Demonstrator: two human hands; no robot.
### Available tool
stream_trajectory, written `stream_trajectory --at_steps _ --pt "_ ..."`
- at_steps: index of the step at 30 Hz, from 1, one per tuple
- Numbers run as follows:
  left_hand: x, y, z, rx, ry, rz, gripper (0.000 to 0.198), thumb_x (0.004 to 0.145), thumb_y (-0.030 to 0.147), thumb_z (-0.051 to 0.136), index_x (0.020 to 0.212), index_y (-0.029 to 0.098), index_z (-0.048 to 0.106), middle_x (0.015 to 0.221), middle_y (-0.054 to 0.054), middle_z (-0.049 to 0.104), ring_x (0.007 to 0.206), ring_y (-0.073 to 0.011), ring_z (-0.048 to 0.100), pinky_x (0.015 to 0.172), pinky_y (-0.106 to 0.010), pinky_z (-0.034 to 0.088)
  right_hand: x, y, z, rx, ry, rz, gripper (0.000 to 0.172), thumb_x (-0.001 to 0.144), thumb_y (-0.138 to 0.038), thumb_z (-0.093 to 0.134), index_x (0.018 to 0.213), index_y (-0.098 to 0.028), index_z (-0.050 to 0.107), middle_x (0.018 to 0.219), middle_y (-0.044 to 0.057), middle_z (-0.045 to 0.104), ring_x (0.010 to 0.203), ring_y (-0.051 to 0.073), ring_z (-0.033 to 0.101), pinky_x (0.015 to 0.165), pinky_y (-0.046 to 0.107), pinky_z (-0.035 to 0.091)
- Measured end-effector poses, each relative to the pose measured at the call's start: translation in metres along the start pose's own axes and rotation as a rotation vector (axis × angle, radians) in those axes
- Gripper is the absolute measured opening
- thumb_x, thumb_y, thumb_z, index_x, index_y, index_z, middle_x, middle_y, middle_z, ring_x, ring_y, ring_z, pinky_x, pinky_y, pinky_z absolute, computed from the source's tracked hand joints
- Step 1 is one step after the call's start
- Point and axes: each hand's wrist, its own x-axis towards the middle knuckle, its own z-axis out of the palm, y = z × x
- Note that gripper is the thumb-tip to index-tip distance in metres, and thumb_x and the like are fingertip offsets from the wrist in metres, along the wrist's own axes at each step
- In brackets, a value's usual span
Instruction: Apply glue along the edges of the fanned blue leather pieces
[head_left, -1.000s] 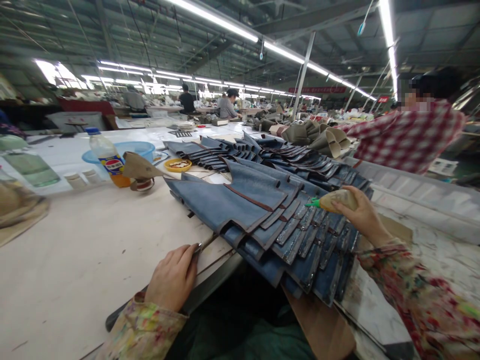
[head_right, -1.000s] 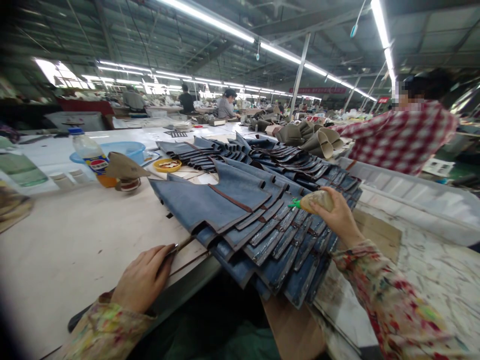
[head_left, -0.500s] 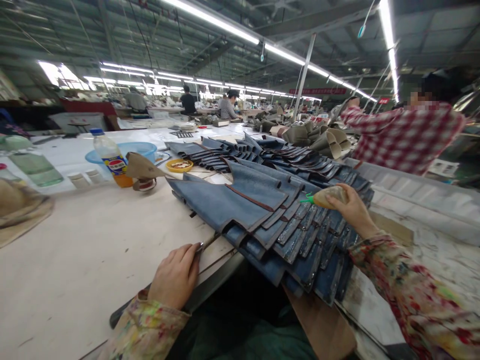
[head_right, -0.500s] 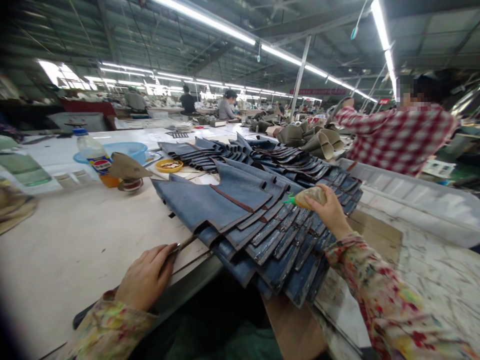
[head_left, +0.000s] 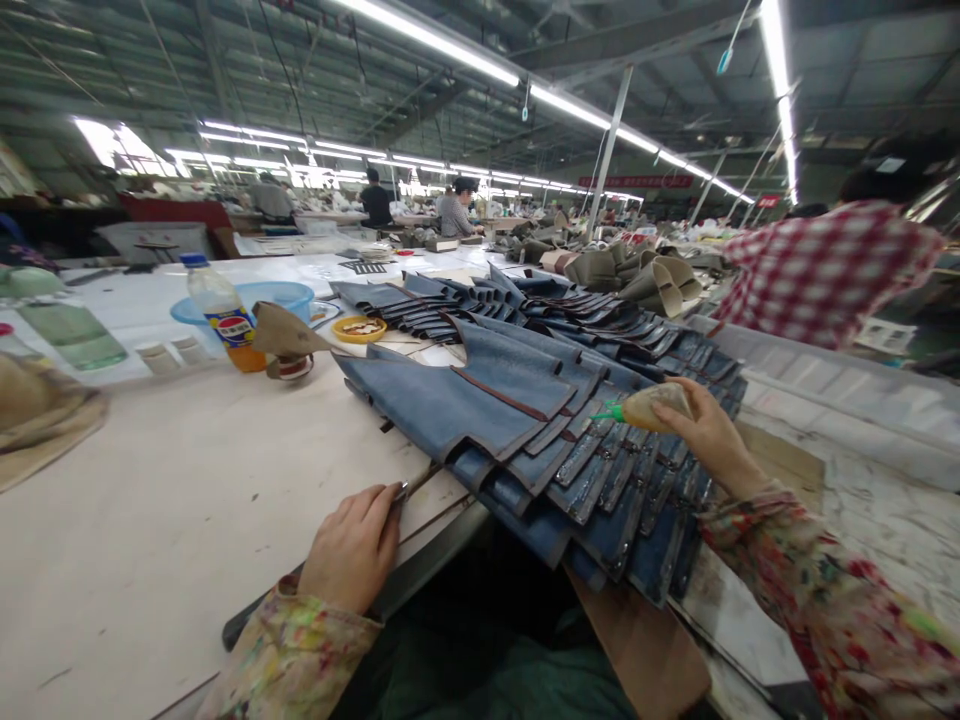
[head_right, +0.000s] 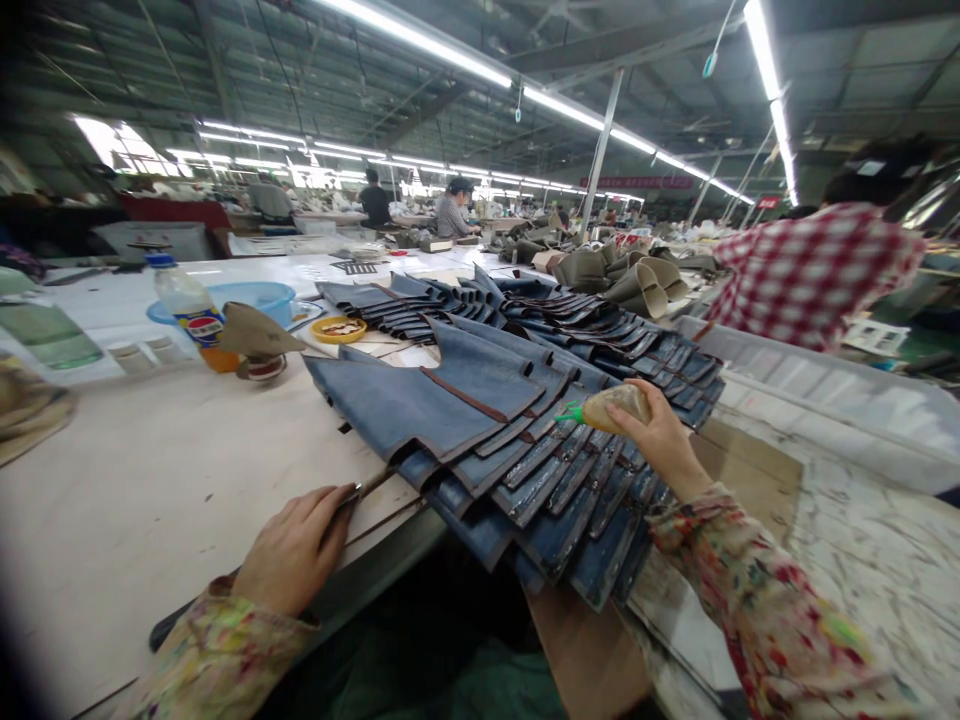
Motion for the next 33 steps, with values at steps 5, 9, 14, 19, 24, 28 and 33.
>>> stream_trajectory --at_steps 5,9,14,19,24,28,33 --pt "-0.001 0.000 0.000 0.001 -0.003 -0.004 0.028 0.087 0.027 0.045 0.111 0.016 0.054 0.100 -0.005 0.062 0.088 -0.0207 0.056 0.075 -0.034 0.045 -0.011 -0.008 0.001 0.026 -0.040 0.036 0.059 0.070 -0.055 0.061 0.116 -0.021 0.050 0.106 0.008 0.056 0.095 0.026 0.055 0.087 0.044 0.044" --pt "0.000 0.000 -0.001 -0.001 -0.003 -0.007 0.028 0.088 0.027 0.044 0.110 0.016 0.055 0.100 -0.005 0.062 0.087 -0.0210 0.056 0.077 -0.035 0.045 -0.028 -0.032 -0.002 0.075 -0.087 0.023 0.054 0.071 -0.053 0.060 0.115 -0.022 0.051 0.105 0.007 0.057 0.093 0.025 0.055 0.083 0.039 0.046" --pt "-0.001 0.000 0.000 -0.001 -0.004 0.001 0.029 0.088 0.028 0.043 0.111 0.016 0.055 0.100 -0.006 0.062 0.087 -0.0206 0.056 0.077 -0.034 0.045 -0.032 -0.042 -0.003 0.083 -0.065 0.014 0.052 0.073 -0.051 0.059 0.115 -0.023 0.050 0.106 0.006 0.056 0.094 0.025 0.055 0.084 0.039 0.046" --pt "-0.001 0.001 -0.001 0.014 -0.009 -0.013 0.030 0.089 0.029 0.041 0.110 0.016 0.057 0.101 -0.007 0.063 0.088 -0.0205 0.057 0.078 -0.033 0.046 -0.036 -0.044 -0.002 0.111 -0.117 0.008 0.051 0.072 -0.051 0.060 0.113 -0.023 0.050 0.103 0.006 0.057 0.092 0.025 0.055 0.085 0.040 0.045" --pt "0.000 0.001 -0.004 0.006 -0.011 -0.013 0.030 0.089 0.030 0.040 0.109 0.016 0.057 0.100 -0.007 0.063 0.088 -0.0206 0.058 0.077 -0.034 0.046 -0.038 -0.048 0.000 0.112 -0.085 0.037 0.051 0.072 -0.051 0.060 0.113 -0.022 0.050 0.105 0.006 0.056 0.093 0.025 0.054 0.085 0.039 0.045" --pt "0.001 0.001 -0.003 0.003 -0.005 -0.010 0.030 0.088 0.029 0.041 0.109 0.016 0.057 0.100 -0.007 0.063 0.087 -0.0205 0.058 0.076 -0.034 0.046 -0.047 -0.054 0.001 0.158 -0.119 0.057 0.050 0.073 -0.051 0.059 0.113 -0.023 0.050 0.103 0.005 0.057 0.093 0.024 0.055 0.083 0.036 0.045" --pt "0.000 0.001 -0.002 0.004 -0.012 -0.006 0.029 0.088 0.029 0.042 0.110 0.016 0.057 0.100 -0.006 0.063 0.088 -0.0209 0.057 0.076 -0.033 0.045 -0.060 -0.070 -0.002 0.218 -0.170 0.051 0.048 0.074 -0.050 0.059 0.113 -0.024 0.049 0.101 0.004 0.058 0.089 0.022 0.057 0.077 0.031 0.049"
